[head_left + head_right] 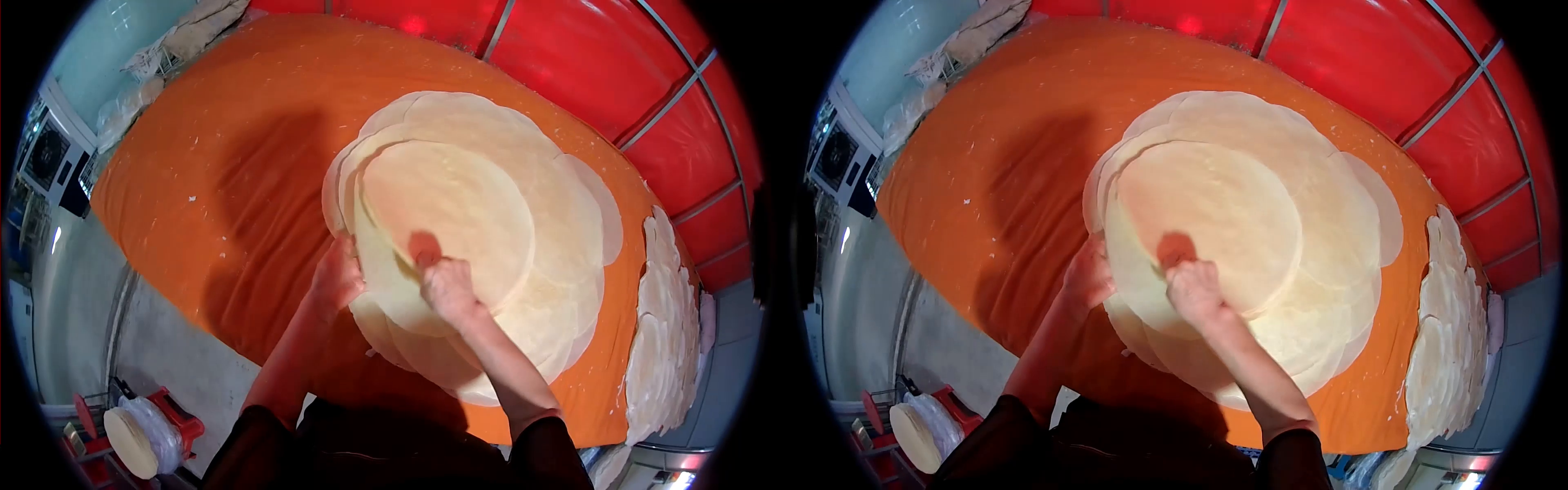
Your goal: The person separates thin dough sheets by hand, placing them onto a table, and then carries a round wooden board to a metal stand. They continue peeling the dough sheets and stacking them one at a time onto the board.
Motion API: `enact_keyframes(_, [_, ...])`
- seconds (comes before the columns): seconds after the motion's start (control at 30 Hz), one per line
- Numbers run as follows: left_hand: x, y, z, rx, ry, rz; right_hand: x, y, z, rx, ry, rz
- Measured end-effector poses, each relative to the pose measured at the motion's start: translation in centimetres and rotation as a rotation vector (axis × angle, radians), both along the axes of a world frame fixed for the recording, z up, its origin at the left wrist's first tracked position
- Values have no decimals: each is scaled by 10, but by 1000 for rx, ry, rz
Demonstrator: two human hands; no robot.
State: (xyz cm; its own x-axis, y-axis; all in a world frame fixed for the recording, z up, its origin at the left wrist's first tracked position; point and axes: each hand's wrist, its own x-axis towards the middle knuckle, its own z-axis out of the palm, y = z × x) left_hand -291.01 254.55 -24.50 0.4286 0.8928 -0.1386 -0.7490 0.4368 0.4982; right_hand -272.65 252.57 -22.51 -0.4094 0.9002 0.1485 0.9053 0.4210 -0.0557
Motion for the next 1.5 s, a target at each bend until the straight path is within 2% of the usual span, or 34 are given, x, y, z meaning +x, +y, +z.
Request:
enact_keyframes(0.1, [6,4,-11,547,329,114,-23,-21,-9,-101,43,16])
enact_keyframes(0.17, [6,9,-26,474,310,72,-32,-30,-9,-72,79,-52])
enact_keyframes(0.23, [3,17,-25,-108,-4,-129,-34,-33,-9,69,161,-160])
enact_keyframes(0.33, [8,14,-8,-198,2,-97,-22,-30,2,-33,179,-158])
enact_keyframes(0.37, [12,13,-8,-243,6,-62,-13,-19,12,-152,212,-129])
enact_keyframes(0.43, [20,15,-11,-320,18,5,9,-3,46,-113,455,-170])
enact_keyframes(0.5, [40,12,-18,-340,85,-36,41,2,100,-83,762,-175])
enact_keyframes(0.6, [60,3,-27,-396,131,-84,102,-27,180,-111,1187,-302])
enact_keyframes(0.63, [59,1,-31,-377,117,-103,98,-38,201,-113,1451,-288])
enact_keyframes(0.67, [58,-2,-34,-358,102,-122,127,-49,200,-84,1461,-231])
enact_keyframes(0.7, [57,-9,-30,-218,-14,-17,176,-52,168,55,1415,-238])
enact_keyframes(0.77, [43,-21,-12,-95,59,75,231,-69,100,83,1492,-758])
enact_keyframes(0.8, [38,-25,-9,-40,113,91,227,-82,85,-193,1670,-772])
enact_keyframes(0.83, [40,-27,-12,-22,206,72,242,-92,42,-290,1816,-764])
enact_keyframes(0.9, [42,-30,-30,8,400,33,258,-111,-54,-497,2181,-525])
enact_keyframes(0.93, [45,-25,-68,154,697,147,221,-118,-61,17,1701,-717])
enact_keyframes(0.97, [50,-20,-110,201,966,244,231,-130,-74,-91,1973,-723])
enact_keyframes(1.0, [53,-17,-136,247,1231,346,238,-131,-80,-155,2017,-751])
enact_keyframes(1.03, [53,-17,-126,221,1140,293,245,-132,-87,-220,2061,-781])
enact_keyframes(1.1, [51,-22,-98,154,960,177,239,-129,-90,-246,1697,-904])
enact_keyframes(1.13, [49,-18,-106,183,960,165,230,-123,-110,-22,1356,-984])
enact_keyframes(1.2, [39,-12,-132,234,965,137,214,-121,-133,344,580,-977])
enact_keyframes(1.23, [39,-14,-122,379,1157,202,233,-128,-142,166,640,-913])
enact_keyframes(1.3, [41,-20,-90,662,1543,309,281,-138,-163,-107,1603,-742])
enact_keyframes(1.33, [40,-25,-85,591,1536,266,249,-132,-104,-181,1628,-927])
enact_keyframes(1.37, [41,-27,-82,526,1522,227,258,-132,-110,-222,1728,-863])
enact_keyframes(1.4, [43,-27,-81,465,1505,188,275,-134,-120,-258,1825,-797])
enact_keyframes(1.43, [39,-19,-101,530,1295,106,286,-135,-125,-289,1923,-726])
enact_keyframes(1.5, [31,-18,-57,286,825,-160,280,-132,-120,-272,1964,-879])
